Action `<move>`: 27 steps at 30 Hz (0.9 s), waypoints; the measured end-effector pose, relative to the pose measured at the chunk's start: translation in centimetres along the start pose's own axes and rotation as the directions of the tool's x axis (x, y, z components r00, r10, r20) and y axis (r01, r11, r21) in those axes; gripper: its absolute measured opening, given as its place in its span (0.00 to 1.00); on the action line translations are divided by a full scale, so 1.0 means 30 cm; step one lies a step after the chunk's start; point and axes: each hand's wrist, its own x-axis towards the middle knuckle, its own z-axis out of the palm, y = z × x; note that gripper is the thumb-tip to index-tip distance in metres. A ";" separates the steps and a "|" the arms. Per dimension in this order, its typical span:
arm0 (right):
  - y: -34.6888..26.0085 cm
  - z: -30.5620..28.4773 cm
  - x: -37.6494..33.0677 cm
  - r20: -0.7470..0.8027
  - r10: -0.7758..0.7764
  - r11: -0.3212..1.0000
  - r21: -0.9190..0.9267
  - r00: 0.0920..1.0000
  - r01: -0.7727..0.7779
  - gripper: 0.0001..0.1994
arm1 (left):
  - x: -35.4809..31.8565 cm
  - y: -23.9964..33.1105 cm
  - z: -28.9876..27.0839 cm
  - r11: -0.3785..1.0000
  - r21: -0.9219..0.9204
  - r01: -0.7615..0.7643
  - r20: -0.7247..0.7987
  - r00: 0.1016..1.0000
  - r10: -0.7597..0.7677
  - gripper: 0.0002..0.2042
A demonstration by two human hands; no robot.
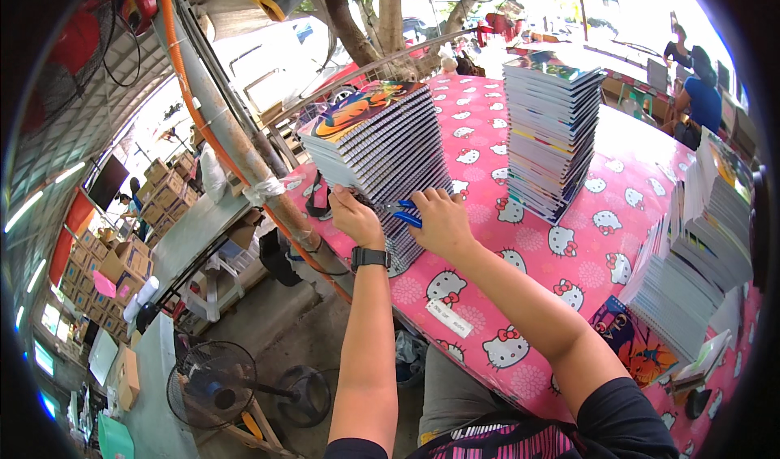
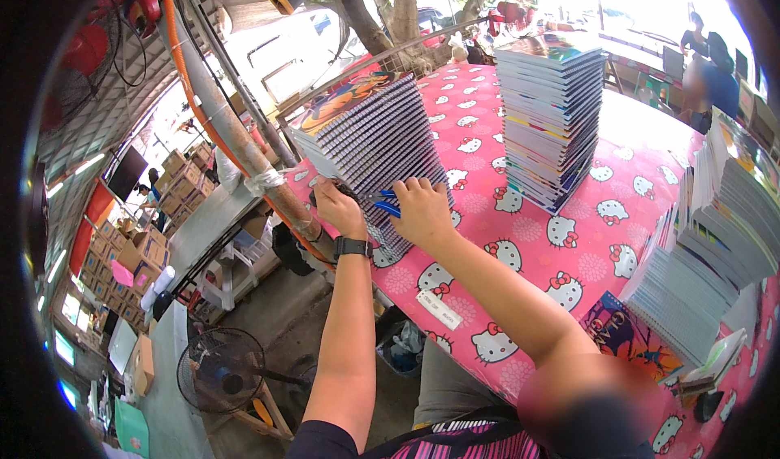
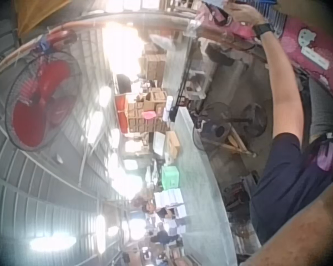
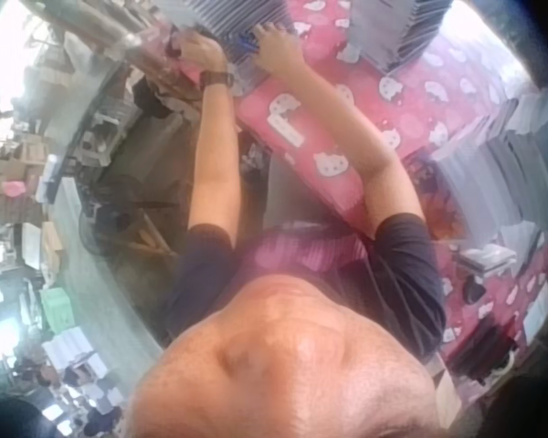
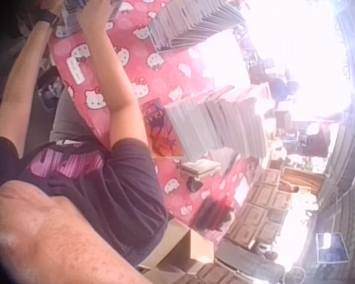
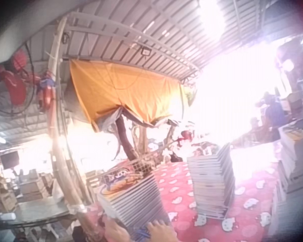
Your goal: The person uses a blue hand tool to trim the metal spiral coils on a stack of notebooks. They handle a stack of notebooks, cutting the end of each coil before setting the items down.
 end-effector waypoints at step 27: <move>0.048 0.031 -0.008 0.018 0.046 0.978 0.202 0.999 -0.048 0.13 | 0.012 -0.015 0.006 0.993 -0.055 0.107 -0.002 0.994 -0.108 0.21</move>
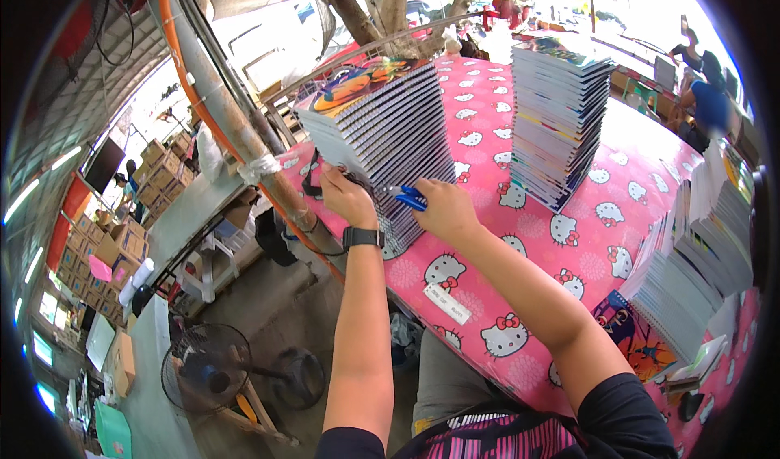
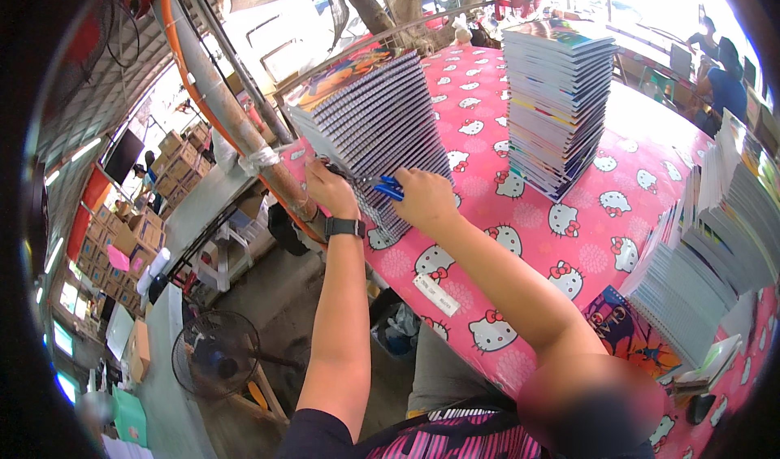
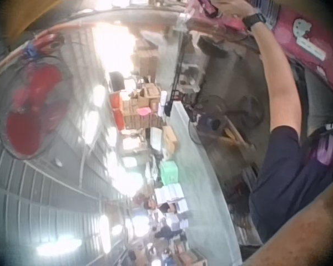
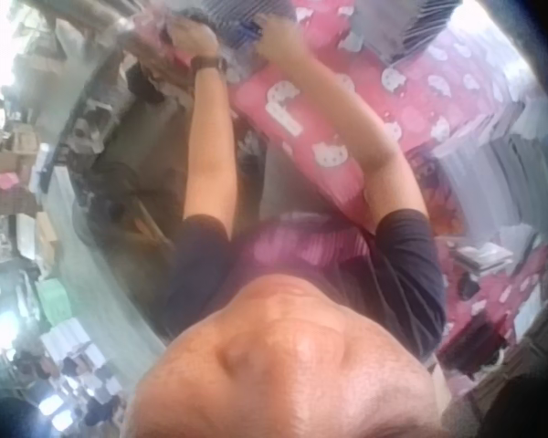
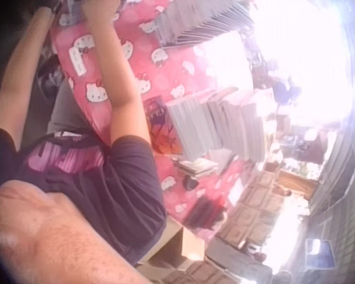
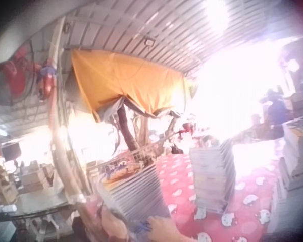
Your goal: The person uses a blue hand tool to trim the metal spiral coils on a stack of notebooks. They handle a stack of notebooks, cutting the end of each coil before setting the items down.
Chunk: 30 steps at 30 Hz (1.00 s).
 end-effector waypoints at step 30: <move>0.149 -0.025 -0.326 0.283 0.350 0.806 0.396 0.893 -0.441 0.17 | -0.314 -0.445 -0.699 0.388 0.003 0.922 0.185 0.380 -0.906 0.21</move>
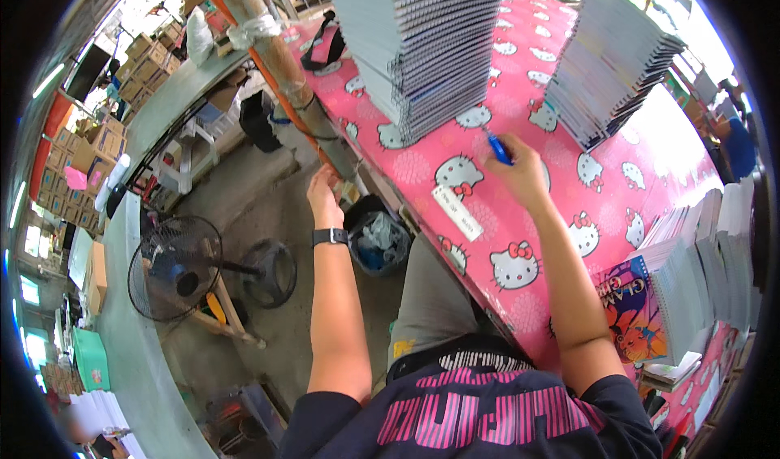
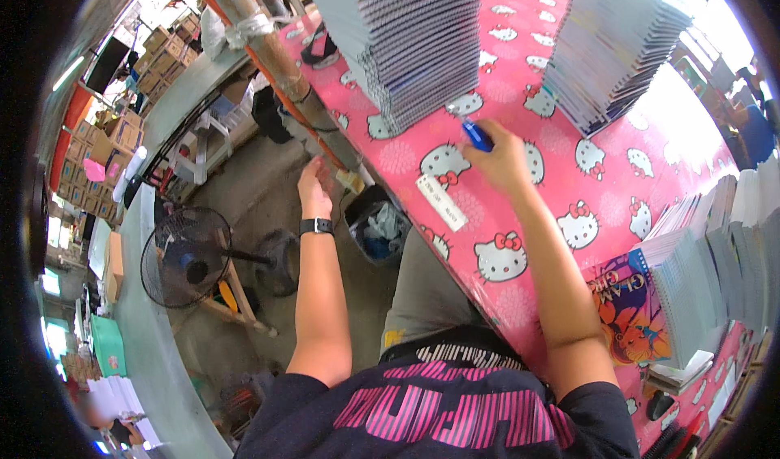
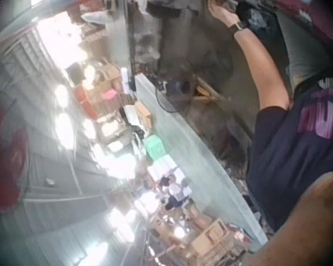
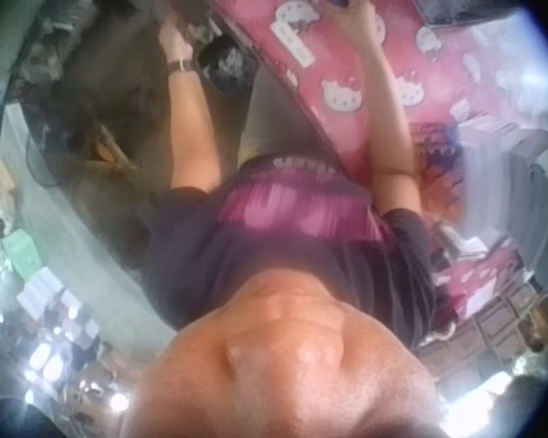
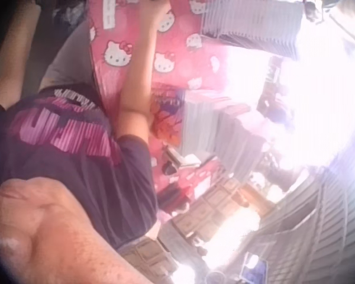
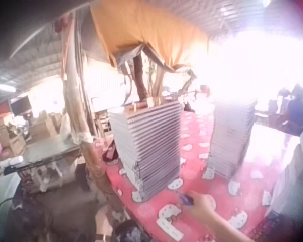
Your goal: The person uses a blue hand tool to trim the metal spiral coils on a stack of notebooks. They handle a stack of notebooks, cutting the end of each coil before setting the items down.
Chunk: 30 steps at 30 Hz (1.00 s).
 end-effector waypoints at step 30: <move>-0.274 0.106 0.240 -0.005 -0.322 0.800 -0.535 0.947 0.270 0.16 | -0.245 0.371 0.548 0.571 0.068 -0.818 0.308 0.561 0.768 0.10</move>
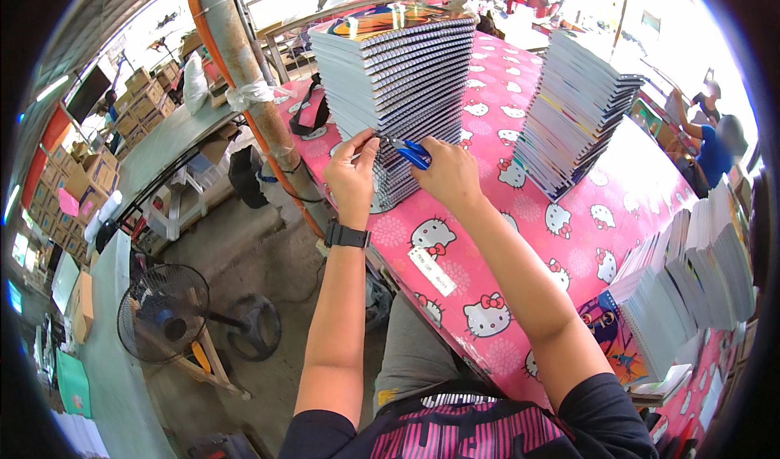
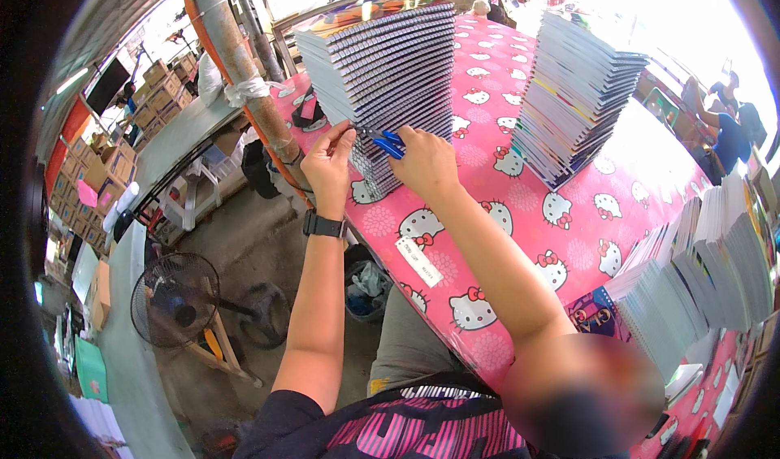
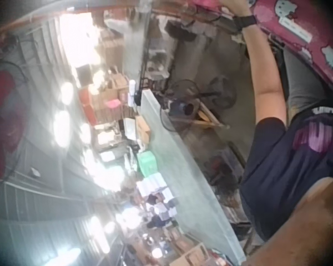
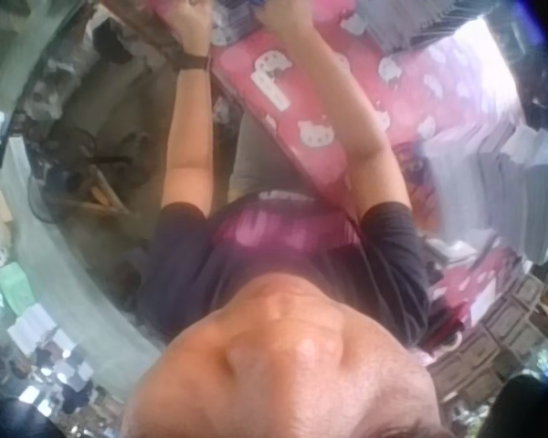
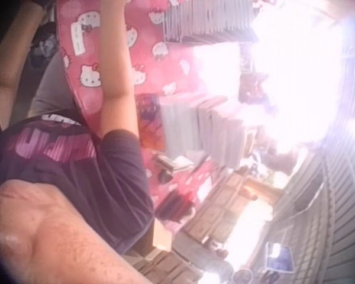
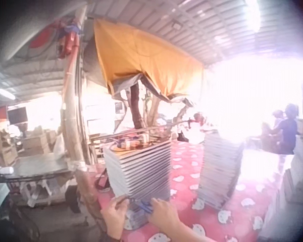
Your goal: The person uses a blue hand tool to trim the metal spiral coils on a stack of notebooks. They handle a stack of notebooks, cutting the end of each coil before setting the items down.
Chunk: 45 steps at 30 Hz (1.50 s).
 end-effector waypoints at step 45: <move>0.021 0.036 -0.008 0.084 0.006 1.000 0.006 0.996 -0.007 0.15 | -0.055 -0.077 0.051 0.992 0.046 -0.120 -0.019 0.992 0.121 0.12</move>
